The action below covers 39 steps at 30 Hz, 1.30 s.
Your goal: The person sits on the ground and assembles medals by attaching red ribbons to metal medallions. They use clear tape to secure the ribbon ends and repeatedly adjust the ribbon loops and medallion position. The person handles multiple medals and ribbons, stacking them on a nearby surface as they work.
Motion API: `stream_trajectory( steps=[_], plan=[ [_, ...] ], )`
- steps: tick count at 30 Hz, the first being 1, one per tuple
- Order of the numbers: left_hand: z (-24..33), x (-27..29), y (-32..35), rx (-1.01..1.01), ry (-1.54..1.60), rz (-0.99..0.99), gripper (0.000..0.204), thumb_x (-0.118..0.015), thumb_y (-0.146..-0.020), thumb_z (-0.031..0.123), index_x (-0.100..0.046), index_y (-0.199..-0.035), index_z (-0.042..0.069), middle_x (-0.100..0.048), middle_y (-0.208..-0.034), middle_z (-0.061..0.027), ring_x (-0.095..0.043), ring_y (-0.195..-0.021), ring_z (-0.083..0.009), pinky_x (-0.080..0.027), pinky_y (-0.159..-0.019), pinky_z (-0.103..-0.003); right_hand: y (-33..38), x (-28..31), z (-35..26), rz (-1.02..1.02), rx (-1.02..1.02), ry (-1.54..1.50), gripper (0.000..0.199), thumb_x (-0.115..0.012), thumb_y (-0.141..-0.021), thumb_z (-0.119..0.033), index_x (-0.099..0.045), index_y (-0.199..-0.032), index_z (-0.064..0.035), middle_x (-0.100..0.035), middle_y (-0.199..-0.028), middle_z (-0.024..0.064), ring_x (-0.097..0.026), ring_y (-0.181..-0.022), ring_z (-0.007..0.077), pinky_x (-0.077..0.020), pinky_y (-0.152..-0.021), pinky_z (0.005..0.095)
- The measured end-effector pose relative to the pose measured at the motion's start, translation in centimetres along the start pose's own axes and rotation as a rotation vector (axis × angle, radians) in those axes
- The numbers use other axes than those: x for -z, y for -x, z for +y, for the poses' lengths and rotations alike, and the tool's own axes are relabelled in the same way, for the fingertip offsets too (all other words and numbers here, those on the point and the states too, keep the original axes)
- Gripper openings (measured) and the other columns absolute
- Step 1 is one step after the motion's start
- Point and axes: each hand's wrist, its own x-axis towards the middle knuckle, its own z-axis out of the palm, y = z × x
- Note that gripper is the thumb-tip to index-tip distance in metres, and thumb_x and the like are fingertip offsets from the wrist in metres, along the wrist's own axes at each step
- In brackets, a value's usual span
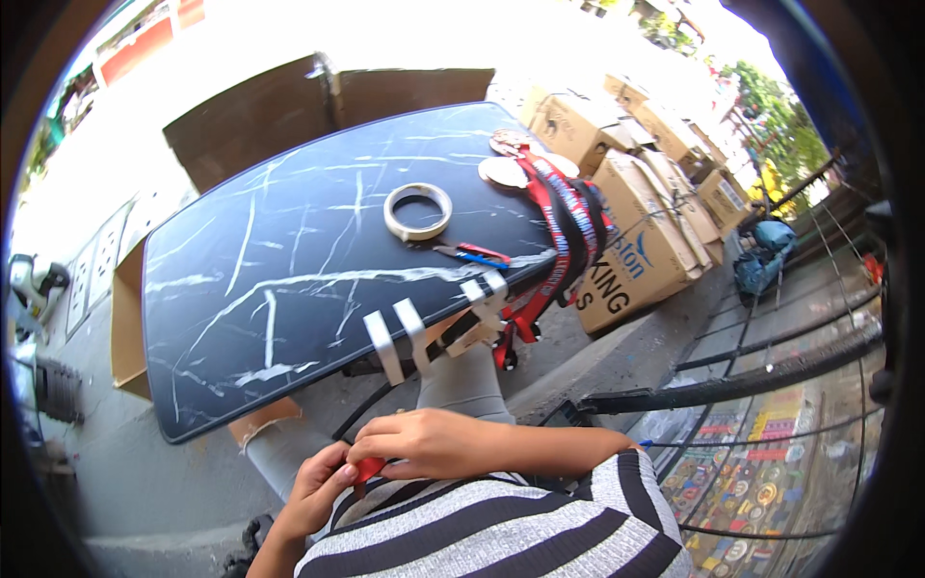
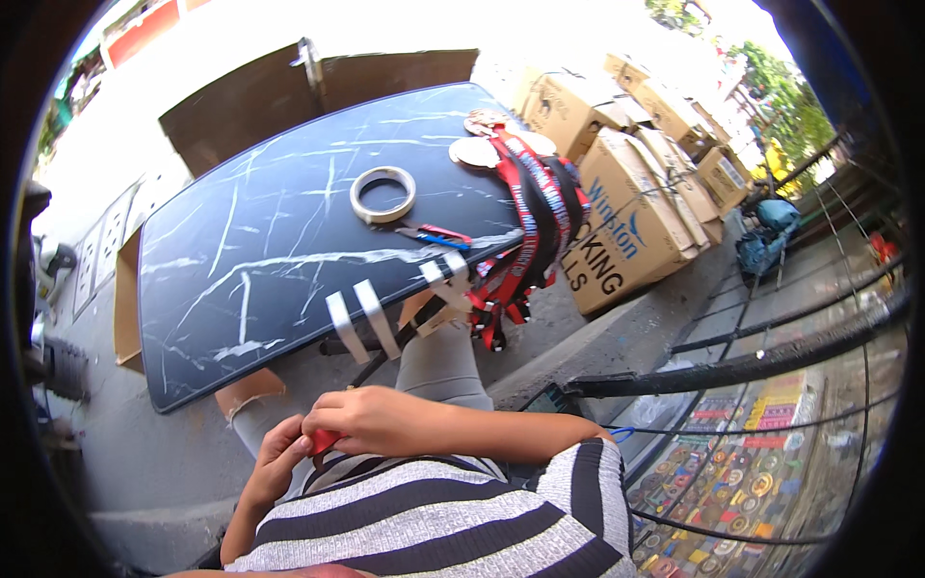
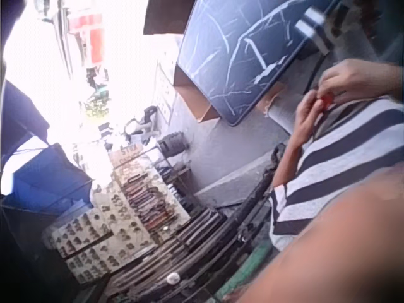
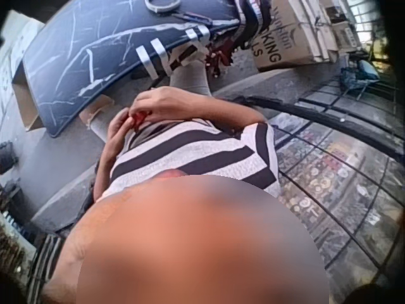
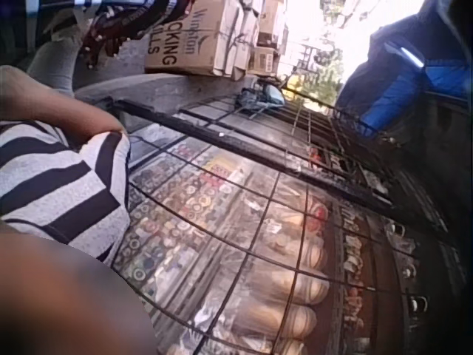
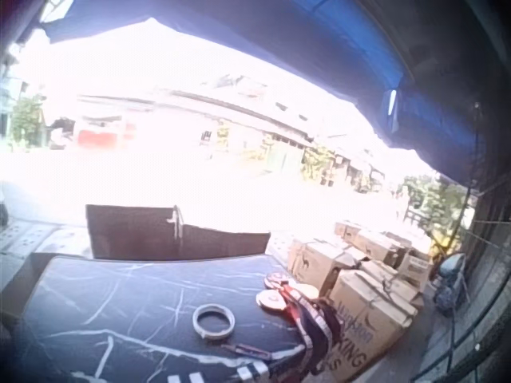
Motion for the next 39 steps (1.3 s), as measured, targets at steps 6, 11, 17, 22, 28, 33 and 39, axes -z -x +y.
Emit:
stream_trajectory(
  steps=[6, 11, 17, 22, 28, 33, 39],
  plan=[
    [-0.6, -0.1, -0.2, -0.006, 0.048, 0.069, 0.025, -0.052, -0.101, 0.024, -0.056, -0.099, -0.001, -0.054, -0.085, -0.0019, -0.052, -0.076, -0.0077, -0.043, -0.069, -0.023, -0.7, 6.9, -6.5, 0.624, 0.381, -0.077, 0.033, -0.078, -0.078, -0.024, -0.070, -0.108, -0.0156, -0.054, -0.079, 0.0013, -0.051, -0.067, 0.0125, -0.0386, -0.058, 0.0280],
    [-0.5, -0.3, -0.6, 0.005, 0.026, 0.072, 0.026, -0.051, -0.101, 0.024, -0.056, -0.099, -0.001, -0.054, -0.085, -0.0018, -0.051, -0.076, -0.0075, -0.043, -0.070, -0.023, 0.0, 8.9, -10.5, 1.134, 0.772, -0.067, 0.023, -0.070, -0.082, -0.046, -0.064, -0.092, -0.0260, -0.040, -0.077, -0.0059, -0.036, -0.073, 0.0070, -0.0261, -0.070, 0.0290],
    [-0.7, -0.2, -0.6, -0.035, 0.039, 0.109, 0.026, -0.050, -0.101, 0.022, -0.056, -0.101, -0.002, -0.054, -0.086, -0.0024, -0.052, -0.076, -0.0080, -0.043, -0.071, -0.023, 0.4, 9.1, -13.4, 1.148, 0.443, 0.241, 0.028, -0.067, -0.080, -0.010, -0.042, -0.070, -0.0162, -0.037, -0.069, -0.0060, -0.036, -0.070, 0.0069, -0.0279, -0.053, 0.0308],
    [-0.9, -0.6, -0.6, -0.033, 0.072, 0.105, 0.025, -0.050, -0.101, 0.021, -0.056, -0.102, -0.002, -0.055, -0.086, -0.0028, -0.052, -0.077, -0.0083, -0.043, -0.072, -0.023, -1.0, 7.4, -15.3, 1.328, 0.117, -0.305, 0.028, -0.065, -0.082, -0.007, -0.043, -0.065, -0.0163, -0.036, -0.064, -0.0071, -0.039, -0.074, 0.0056, -0.0289, -0.055, 0.0317],
    [-0.9, -1.0, -0.8, -0.003, 0.049, 0.103, 0.026, -0.050, -0.100, 0.023, -0.056, -0.100, -0.002, -0.056, -0.085, -0.0034, -0.052, -0.075, -0.0088, -0.043, -0.073, -0.023, 0.6, 9.5, -11.3, 1.221, 0.680, 0.010, 0.013, -0.064, -0.082, -0.022, -0.053, -0.076, -0.0194, -0.040, -0.063, -0.0092, -0.039, -0.076, 0.0040, -0.0255, -0.068, 0.0337],
    [-1.1, -1.3, -0.7, 0.013, 0.063, 0.127, 0.026, -0.051, -0.099, 0.023, -0.056, -0.098, -0.003, -0.056, -0.083, -0.0040, -0.052, -0.073, -0.0092, -0.042, -0.071, -0.023, 2.0, 10.0, -11.1, 1.146, 0.820, 0.054, 0.014, -0.063, -0.083, -0.036, -0.062, -0.084, -0.0221, -0.044, -0.063, -0.0108, -0.040, -0.077, 0.0026, -0.0226, -0.079, 0.0354],
    [-1.4, -1.2, -0.4, 0.013, 0.064, 0.146, 0.025, -0.052, -0.097, 0.022, -0.057, -0.096, -0.003, -0.055, -0.081, -0.0037, -0.052, -0.072, -0.0097, -0.041, -0.069, -0.023, 3.7, 10.5, -12.8, 0.841, 0.675, -0.033, 0.015, -0.057, -0.088, -0.030, -0.066, -0.086, -0.0178, -0.050, -0.064, -0.0072, -0.047, -0.077, 0.0047, -0.0259, -0.083, 0.0385]
  ],
)
